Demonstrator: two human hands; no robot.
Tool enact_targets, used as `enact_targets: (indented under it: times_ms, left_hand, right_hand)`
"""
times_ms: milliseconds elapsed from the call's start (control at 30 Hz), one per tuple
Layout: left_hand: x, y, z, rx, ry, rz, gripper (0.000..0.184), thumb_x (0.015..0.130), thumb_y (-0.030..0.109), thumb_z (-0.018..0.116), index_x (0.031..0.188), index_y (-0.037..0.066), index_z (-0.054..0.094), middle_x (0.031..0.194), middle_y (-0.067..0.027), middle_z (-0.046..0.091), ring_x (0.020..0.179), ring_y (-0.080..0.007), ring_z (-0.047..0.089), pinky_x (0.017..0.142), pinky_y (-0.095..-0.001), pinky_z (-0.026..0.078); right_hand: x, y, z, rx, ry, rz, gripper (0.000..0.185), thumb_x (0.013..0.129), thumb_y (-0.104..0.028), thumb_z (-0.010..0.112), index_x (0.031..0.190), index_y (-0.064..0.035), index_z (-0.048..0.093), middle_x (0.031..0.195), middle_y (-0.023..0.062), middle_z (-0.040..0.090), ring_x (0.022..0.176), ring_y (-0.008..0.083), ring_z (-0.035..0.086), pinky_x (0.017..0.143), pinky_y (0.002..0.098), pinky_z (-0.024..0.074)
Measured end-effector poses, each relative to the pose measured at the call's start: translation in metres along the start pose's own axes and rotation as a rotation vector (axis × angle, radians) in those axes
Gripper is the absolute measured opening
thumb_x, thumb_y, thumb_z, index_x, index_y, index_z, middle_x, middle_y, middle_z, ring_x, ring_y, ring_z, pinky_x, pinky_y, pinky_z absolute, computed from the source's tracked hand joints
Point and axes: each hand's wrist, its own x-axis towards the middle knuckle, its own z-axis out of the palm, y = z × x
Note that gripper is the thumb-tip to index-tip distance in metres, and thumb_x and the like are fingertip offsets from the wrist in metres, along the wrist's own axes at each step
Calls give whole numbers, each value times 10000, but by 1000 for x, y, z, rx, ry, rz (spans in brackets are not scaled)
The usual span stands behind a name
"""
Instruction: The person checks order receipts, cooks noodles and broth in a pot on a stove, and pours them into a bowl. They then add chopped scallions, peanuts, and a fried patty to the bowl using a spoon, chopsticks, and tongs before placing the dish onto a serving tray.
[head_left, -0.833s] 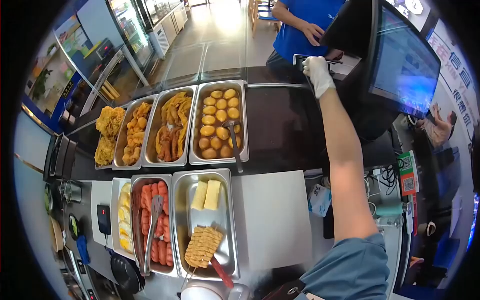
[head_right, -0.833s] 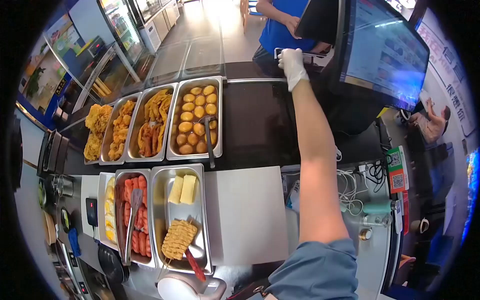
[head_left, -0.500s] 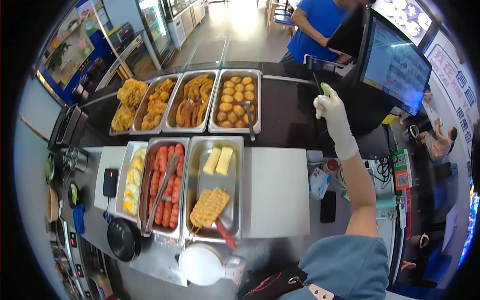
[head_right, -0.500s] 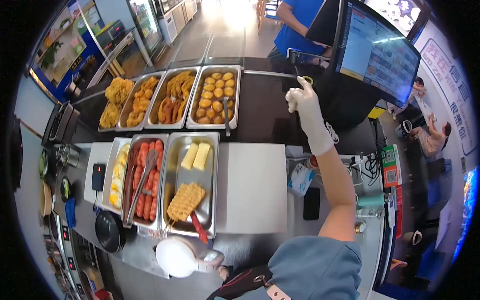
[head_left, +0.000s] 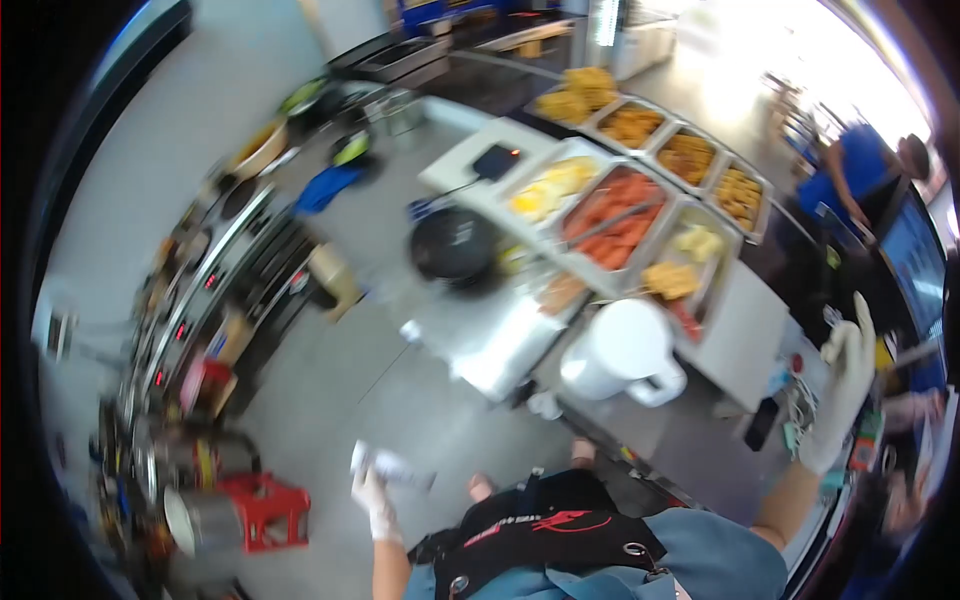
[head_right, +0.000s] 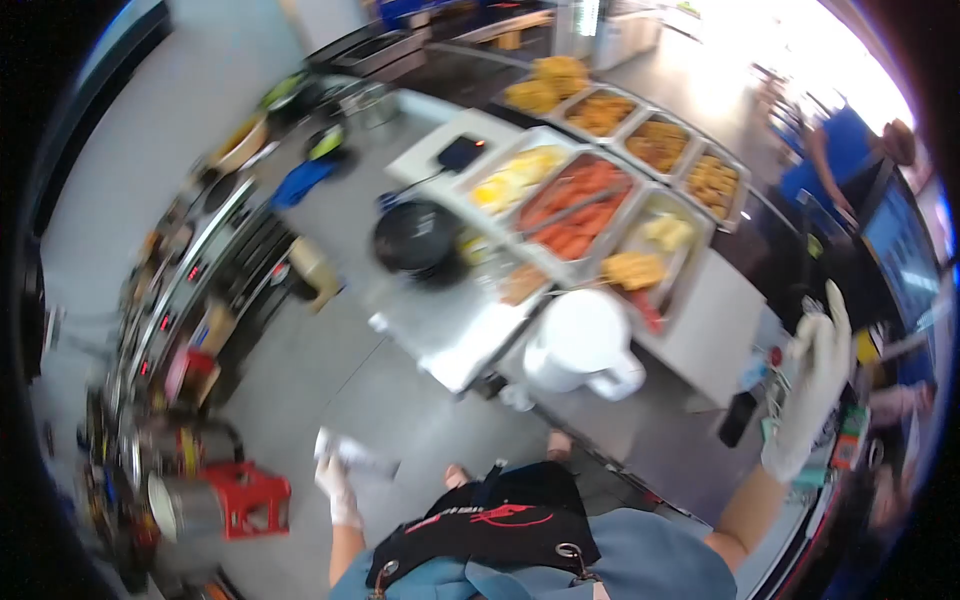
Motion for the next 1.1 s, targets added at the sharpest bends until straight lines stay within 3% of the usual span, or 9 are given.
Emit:
enact_targets:
  times_ms: [133, 200, 267, 333, 400, 467, 567, 767, 1100]
  left_hand:
    - [34, 88, -13, 2, -165, 236, 247, 881, 116, 612, 1080, -23, 660, 849, 18, 595, 734, -58, 511, 623, -219, 423]
    - [55, 120, -16, -23, -222, 271, 178, 858, 119, 620, 942, -25, 684, 726, 15, 579, 651, -61, 498, 580, -230, 409]
    - [66, 157, -17, 0, -338, 311, 165, 833, 106, 612, 910, -25, 677, 691, -2, 571, 622, -81, 506, 560, -236, 408]
    - [82, 181, -19, -15, -435, 297, 190, 844, 120, 621, 955, -22, 679, 745, -9, 614, 631, -74, 519, 564, -228, 418]
    - [95, 207, -20, -31, -514, 297, 205, 849, 127, 627, 984, -19, 679, 780, -14, 638, 635, -69, 525, 565, -224, 423]
    - [125, 215, -20, -95, -517, 209, 211, 851, 150, 644, 993, -4, 674, 827, -18, 654, 670, -82, 554, 583, -226, 430]
    - [183, 238, -24, -162, -491, 185, 215, 851, 142, 646, 1006, -4, 674, 839, -20, 662, 680, -75, 558, 576, -223, 427]
    - [339, 277, -10, -89, -361, 180, 196, 837, 133, 659, 981, 1, 680, 823, -20, 665, 686, -73, 569, 569, -218, 423]
    - [589, 372, 91, -68, -450, 137, 132, 829, 121, 667, 896, 7, 672, 749, -27, 650, 628, -73, 566, 552, -211, 412]
  right_hand:
    - [-110, -48, 96, 213, -326, 22, 451, 924, -141, 522, 1314, 70, 444, 758, -5, 507, 690, 36, 501, 618, 163, 400]
    - [-159, -65, 161, 28, -756, 239, 520, 837, -99, 566, 1319, 56, 447, 854, 27, 579, 774, 59, 544, 691, 178, 443]
    - [-211, -65, 249, 272, -1120, 208, 619, 762, -7, 594, 1359, -12, 431, 1037, 62, 613, 934, 127, 588, 874, 265, 462]
    - [-265, -46, 330, 350, -1284, 121, 772, 705, -31, 696, 1403, -31, 367, 1394, 156, 434, 1296, 251, 411, 1081, 380, 310]
    - [-299, -47, 391, 341, -1424, 6, 996, 689, -140, 775, 1485, -73, 180, 1458, 175, 347, 1367, 270, 306, 1112, 367, 245]
    - [-334, -33, 448, 517, -1489, 85, 1071, 699, -197, 796, 1496, -70, 93, 1417, 194, 399, 1345, 274, 344, 1093, 353, 282]
    - [-361, -26, 510, 421, -1576, 206, 1013, 732, -212, 788, 1487, -42, 134, 1333, 189, 493, 1293, 247, 414, 1063, 339, 326]
    - [-391, -1, 637, 462, -1613, 469, 683, 830, -90, 647, 1428, -7, 327, 1061, 106, 644, 973, 118, 571, 894, 261, 441]
    - [-333, -3, 872, 505, -1370, 520, 712, 850, 20, 554, 1482, -112, 255, 841, 17, 583, 784, 67, 543, 723, 211, 443]
